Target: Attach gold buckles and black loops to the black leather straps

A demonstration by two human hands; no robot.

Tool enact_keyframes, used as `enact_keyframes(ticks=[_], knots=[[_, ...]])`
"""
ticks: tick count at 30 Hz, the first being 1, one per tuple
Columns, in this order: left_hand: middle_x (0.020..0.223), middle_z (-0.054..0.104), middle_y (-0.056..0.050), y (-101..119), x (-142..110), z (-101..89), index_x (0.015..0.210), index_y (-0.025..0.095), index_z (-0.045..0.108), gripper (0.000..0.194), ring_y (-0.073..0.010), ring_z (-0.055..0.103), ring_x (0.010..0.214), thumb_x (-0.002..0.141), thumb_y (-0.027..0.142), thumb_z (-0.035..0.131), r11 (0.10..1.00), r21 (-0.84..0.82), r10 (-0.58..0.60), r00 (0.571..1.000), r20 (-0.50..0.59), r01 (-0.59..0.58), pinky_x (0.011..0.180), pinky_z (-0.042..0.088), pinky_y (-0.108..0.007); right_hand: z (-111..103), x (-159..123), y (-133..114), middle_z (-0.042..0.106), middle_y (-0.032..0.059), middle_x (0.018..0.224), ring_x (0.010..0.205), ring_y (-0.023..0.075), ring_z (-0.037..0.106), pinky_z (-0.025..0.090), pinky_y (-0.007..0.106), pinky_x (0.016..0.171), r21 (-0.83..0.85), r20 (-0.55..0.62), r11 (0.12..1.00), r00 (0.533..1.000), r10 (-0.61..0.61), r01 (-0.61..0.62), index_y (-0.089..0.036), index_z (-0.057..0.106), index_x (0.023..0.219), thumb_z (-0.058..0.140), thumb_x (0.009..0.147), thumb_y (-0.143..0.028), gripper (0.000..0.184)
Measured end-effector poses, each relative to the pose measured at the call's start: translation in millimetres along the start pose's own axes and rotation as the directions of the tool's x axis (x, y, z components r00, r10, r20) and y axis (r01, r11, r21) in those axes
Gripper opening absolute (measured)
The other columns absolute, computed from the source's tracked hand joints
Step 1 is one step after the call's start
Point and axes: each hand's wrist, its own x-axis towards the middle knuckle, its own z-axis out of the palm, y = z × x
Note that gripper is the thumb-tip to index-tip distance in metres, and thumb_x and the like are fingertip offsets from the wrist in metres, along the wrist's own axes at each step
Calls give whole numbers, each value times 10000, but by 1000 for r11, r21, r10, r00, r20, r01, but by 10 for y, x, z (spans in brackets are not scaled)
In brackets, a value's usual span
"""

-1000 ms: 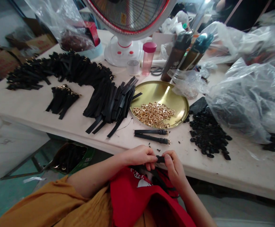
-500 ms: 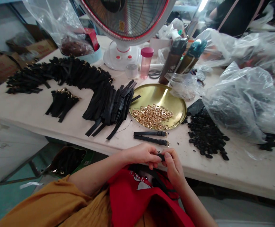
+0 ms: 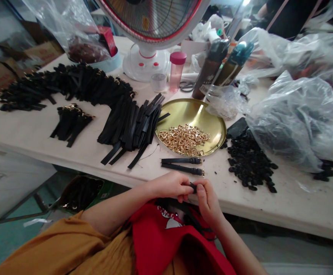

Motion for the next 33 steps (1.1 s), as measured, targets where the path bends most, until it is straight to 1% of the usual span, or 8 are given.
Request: enact_keyframes(ticks=[4, 9, 15, 20, 22, 26, 29, 33], knots=[[594, 560, 8, -51, 85, 33, 693, 130, 548, 183, -100, 507, 512, 758, 246, 422, 992, 115, 60, 998, -33, -55, 522, 368, -201, 6, 18, 12, 545, 44, 819, 765, 177, 519, 418, 318, 680, -48, -5, 999, 1000, -5, 5, -205, 487, 924, 330, 887, -283, 180], [627, 535, 6, -89, 48, -67, 707, 126, 572, 236, -106, 450, 559, 767, 308, 433, 933, 349, 130, 987, -95, -89, 486, 293, -197, -56, 65, -25, 539, 13, 755, 679, 155, 518, 422, 286, 614, 129, 86, 978, 985, 152, -163, -212, 485, 960, 409, 858, -369, 202], [633, 506, 26, -127, -29, -57, 746, 125, 579, 285, -101, 451, 591, 757, 385, 463, 964, 263, 110, 971, -212, -52, 501, 300, -181, -159, 83, -65, 544, -23, 641, 640, 136, 528, 421, 276, 654, 290, 186, 912, 951, 245, -291, -213, 500, 975, 463, 830, -424, 259], [626, 526, 23, -167, -10, -25, 733, 124, 605, 313, -100, 460, 596, 768, 409, 481, 957, 269, 170, 958, -230, -105, 504, 300, -179, -172, 52, -53, 567, -14, 631, 644, 144, 553, 439, 298, 687, 312, 198, 884, 934, 298, -348, -207, 510, 973, 440, 835, -432, 273], [654, 564, 12, -165, 36, -45, 760, 135, 621, 335, -108, 486, 609, 781, 435, 473, 935, 340, 190, 952, -238, -102, 507, 301, -184, -178, 84, -23, 569, -6, 614, 623, 157, 561, 448, 308, 665, 222, 150, 923, 947, 284, -313, -200, 524, 971, 420, 834, -438, 294], [737, 625, -18, -154, 202, -91, 840, 183, 628, 372, -147, 543, 646, 802, 501, 440, 812, 584, 208, 925, -319, 18, 512, 320, -214, -211, 290, 96, 646, 56, 764, 681, 204, 606, 449, 336, 649, -202, 25, 961, 980, 197, -188, -203, 550, 1003, 376, 833, -424, 329], [789, 625, -55, -183, 303, -172, 867, 174, 615, 428, -182, 566, 721, 807, 546, 413, 661, 739, 310, 852, -422, 126, 586, 380, -254, -233, 476, 227, 663, 91, 895, 767, 257, 622, 444, 367, 655, -454, -21, 882, 991, 130, -125, -210, 567, 1013, 334, 829, -435, 372], [877, 587, -68, -233, 219, -536, 864, 174, 594, 379, -196, 543, 868, 837, 498, 401, 521, 814, 433, 742, -512, 258, 727, 407, -298, -246, 524, 420, 658, 59, 721, 638, 261, 622, 428, 342, 537, -539, -86, 813, 975, 206, -219, -201, 529, 1111, 330, 806, -538, 496]])
